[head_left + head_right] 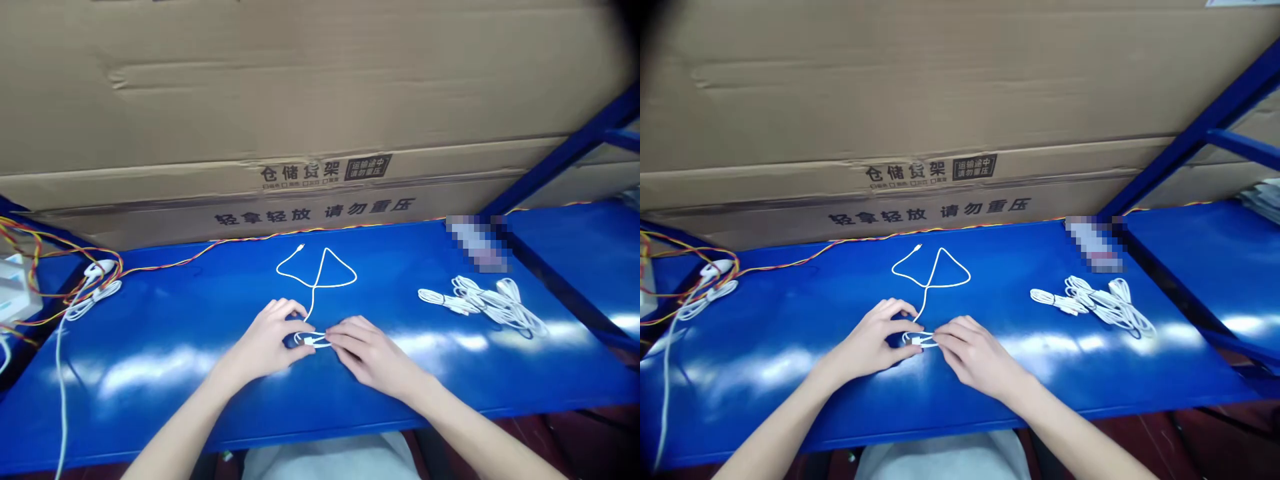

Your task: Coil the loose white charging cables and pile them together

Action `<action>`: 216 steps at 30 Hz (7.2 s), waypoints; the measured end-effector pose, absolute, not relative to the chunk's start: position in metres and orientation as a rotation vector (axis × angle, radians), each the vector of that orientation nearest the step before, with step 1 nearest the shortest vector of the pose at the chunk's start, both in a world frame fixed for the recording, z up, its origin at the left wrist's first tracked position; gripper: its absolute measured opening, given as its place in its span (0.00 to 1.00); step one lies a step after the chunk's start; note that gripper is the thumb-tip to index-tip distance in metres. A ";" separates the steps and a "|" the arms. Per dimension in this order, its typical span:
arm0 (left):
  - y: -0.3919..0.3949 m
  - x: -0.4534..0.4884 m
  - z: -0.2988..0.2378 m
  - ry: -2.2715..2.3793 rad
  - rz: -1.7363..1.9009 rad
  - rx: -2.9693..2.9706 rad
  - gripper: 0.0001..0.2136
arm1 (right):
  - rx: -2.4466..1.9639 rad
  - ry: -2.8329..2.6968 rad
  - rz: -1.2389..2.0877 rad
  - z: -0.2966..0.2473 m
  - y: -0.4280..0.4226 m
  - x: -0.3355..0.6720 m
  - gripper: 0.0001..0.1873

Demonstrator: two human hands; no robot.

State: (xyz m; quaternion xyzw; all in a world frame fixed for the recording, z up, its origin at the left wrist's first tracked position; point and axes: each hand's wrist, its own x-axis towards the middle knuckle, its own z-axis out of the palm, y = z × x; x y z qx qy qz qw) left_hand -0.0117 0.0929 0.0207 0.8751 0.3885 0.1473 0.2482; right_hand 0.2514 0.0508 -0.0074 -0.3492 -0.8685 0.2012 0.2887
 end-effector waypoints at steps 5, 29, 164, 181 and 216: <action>0.089 -0.006 0.012 1.064 0.495 2.460 0.08 | -1.020 -2.338 0.497 -0.005 0.050 0.246 0.14; 0.087 -0.006 0.008 0.715 0.585 2.526 0.09 | -1.177 -2.266 0.237 -0.013 0.055 0.243 0.15; 0.121 -0.034 0.001 1.079 0.550 2.373 0.12 | -0.967 -2.566 0.529 0.021 0.110 0.245 0.08; 0.109 -0.029 0.005 0.920 0.427 2.398 0.13 | -1.475 -2.294 0.154 -0.005 0.150 0.236 0.10; 0.075 0.005 -0.005 0.923 0.497 2.394 0.11 | -1.357 -2.445 -0.116 -0.011 0.034 0.224 0.18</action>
